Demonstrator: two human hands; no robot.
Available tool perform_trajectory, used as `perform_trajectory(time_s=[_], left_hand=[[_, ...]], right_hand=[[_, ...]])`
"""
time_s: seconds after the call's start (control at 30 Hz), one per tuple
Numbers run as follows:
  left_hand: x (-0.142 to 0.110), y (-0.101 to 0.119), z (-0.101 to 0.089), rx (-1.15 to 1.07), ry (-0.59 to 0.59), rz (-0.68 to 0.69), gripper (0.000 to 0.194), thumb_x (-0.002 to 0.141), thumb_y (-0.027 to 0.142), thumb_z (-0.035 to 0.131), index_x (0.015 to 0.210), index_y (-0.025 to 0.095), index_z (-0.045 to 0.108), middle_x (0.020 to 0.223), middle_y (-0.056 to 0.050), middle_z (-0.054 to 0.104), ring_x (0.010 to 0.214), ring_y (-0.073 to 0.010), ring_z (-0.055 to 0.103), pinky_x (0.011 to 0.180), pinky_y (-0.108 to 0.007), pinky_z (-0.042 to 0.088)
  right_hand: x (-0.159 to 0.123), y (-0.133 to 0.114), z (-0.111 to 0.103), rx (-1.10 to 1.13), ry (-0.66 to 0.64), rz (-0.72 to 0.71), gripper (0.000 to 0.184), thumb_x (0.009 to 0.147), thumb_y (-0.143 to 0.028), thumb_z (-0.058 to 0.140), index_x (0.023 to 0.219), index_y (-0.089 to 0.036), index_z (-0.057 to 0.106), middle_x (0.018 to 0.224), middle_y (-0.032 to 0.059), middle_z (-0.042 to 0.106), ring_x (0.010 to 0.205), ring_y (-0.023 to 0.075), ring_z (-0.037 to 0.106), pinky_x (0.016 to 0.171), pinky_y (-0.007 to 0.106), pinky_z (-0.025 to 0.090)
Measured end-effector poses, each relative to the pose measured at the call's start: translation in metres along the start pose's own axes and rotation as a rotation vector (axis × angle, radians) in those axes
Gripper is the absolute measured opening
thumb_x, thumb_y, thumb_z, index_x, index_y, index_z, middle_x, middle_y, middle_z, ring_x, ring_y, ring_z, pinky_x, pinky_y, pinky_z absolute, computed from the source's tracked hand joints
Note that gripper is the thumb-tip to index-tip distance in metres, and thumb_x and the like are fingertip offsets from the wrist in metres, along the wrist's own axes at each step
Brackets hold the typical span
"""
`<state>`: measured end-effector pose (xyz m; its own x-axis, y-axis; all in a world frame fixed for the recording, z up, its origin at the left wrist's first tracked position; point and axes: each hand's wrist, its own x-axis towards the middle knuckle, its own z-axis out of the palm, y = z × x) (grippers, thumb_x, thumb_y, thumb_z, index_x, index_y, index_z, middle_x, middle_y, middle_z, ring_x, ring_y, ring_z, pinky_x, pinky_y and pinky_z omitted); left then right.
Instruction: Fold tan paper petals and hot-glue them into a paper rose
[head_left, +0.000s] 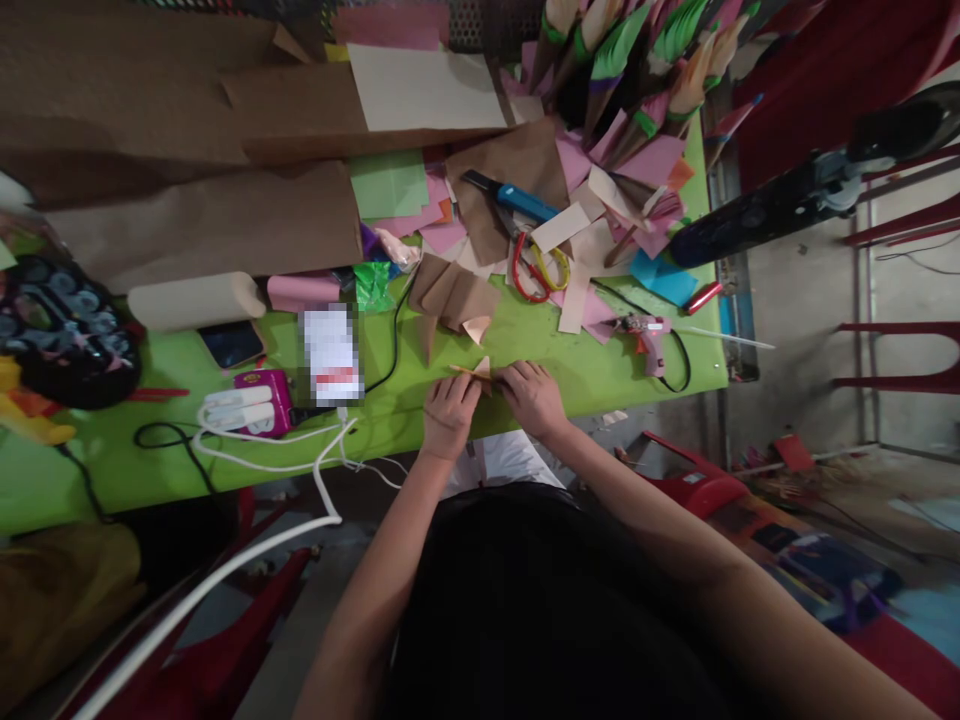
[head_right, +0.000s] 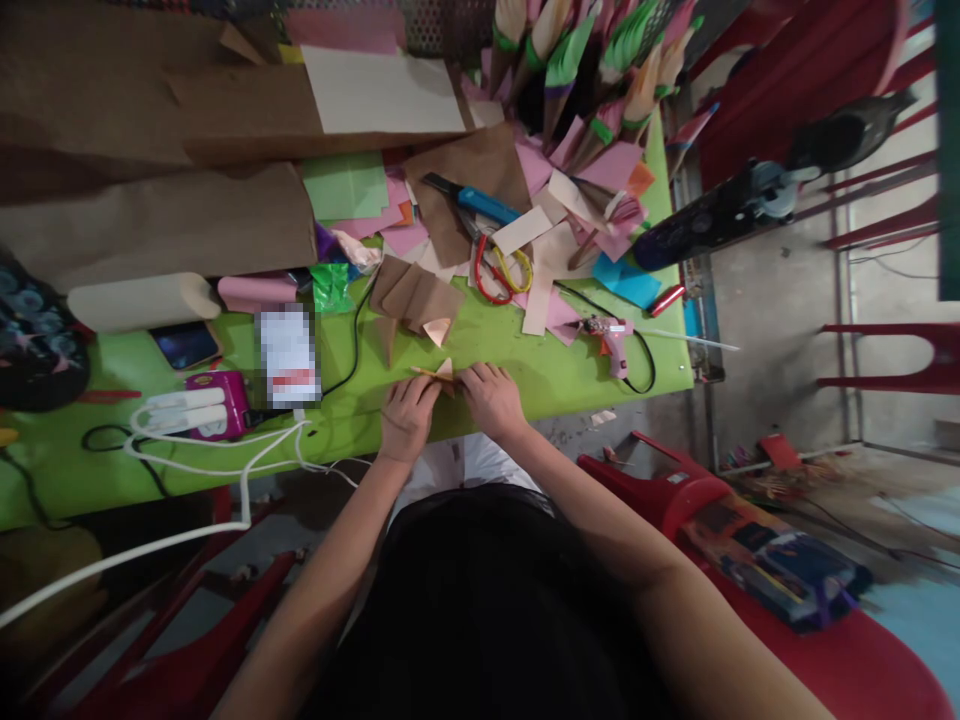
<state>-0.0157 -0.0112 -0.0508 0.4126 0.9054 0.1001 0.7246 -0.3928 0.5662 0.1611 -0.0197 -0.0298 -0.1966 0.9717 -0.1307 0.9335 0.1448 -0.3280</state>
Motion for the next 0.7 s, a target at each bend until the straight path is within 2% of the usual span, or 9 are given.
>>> perform_trajectory(time_s=[0.13,0.23,0.33,0.47,0.7], left_hand=[[-0.004,0.002,0.003,0.043,0.061,-0.01,0.027,0.098,0.019,0.046,0.103,0.024,0.072,0.107,-0.009,0.073,0.1,-0.0236,0.065,0.089,-0.038,0.047],[-0.009,0.004,0.004,0.089,0.084,0.047,0.028,0.098,0.018,0.046,0.111,0.023,0.07,0.116,-0.008,0.072,0.109,-0.0235,0.063,0.093,-0.038,0.045],[-0.011,0.005,0.003,0.145,0.095,0.095,0.026,0.098,0.019,0.047,0.108,0.022,0.071,0.113,-0.007,0.074,0.106,-0.0226,0.064,0.093,-0.037,0.045],[-0.011,0.006,0.001,0.17,0.081,0.08,0.025,0.098,0.021,0.048,0.105,0.023,0.072,0.11,-0.006,0.075,0.102,-0.022,0.064,0.091,-0.037,0.045],[-0.011,0.007,0.002,0.157,0.063,0.044,0.028,0.098,0.019,0.046,0.11,0.024,0.071,0.112,-0.005,0.074,0.104,-0.0217,0.062,0.093,-0.037,0.044]], right_hand=[[0.0,-0.002,0.0,-0.033,-0.007,-0.042,0.018,0.098,-0.023,0.052,0.096,-0.022,0.07,0.089,0.0077,0.067,0.084,0.023,0.054,0.074,0.034,0.035],[0.0,-0.001,-0.001,-0.033,-0.024,-0.054,0.018,0.098,-0.024,0.052,0.098,-0.023,0.07,0.091,0.0075,0.068,0.085,0.0226,0.054,0.074,0.034,0.035],[-0.002,0.002,-0.003,-0.014,-0.031,-0.079,0.019,0.097,-0.024,0.054,0.106,-0.023,0.071,0.096,0.0075,0.069,0.087,0.0226,0.055,0.076,0.034,0.035],[-0.006,0.006,-0.003,0.02,-0.025,-0.177,0.026,0.093,-0.022,0.059,0.118,-0.025,0.068,0.109,0.007,0.07,0.095,0.0232,0.057,0.081,0.035,0.037],[-0.007,0.015,0.005,0.001,0.026,-0.287,0.023,0.096,-0.022,0.054,0.114,-0.022,0.069,0.108,0.0079,0.073,0.092,0.022,0.058,0.081,0.035,0.039]])
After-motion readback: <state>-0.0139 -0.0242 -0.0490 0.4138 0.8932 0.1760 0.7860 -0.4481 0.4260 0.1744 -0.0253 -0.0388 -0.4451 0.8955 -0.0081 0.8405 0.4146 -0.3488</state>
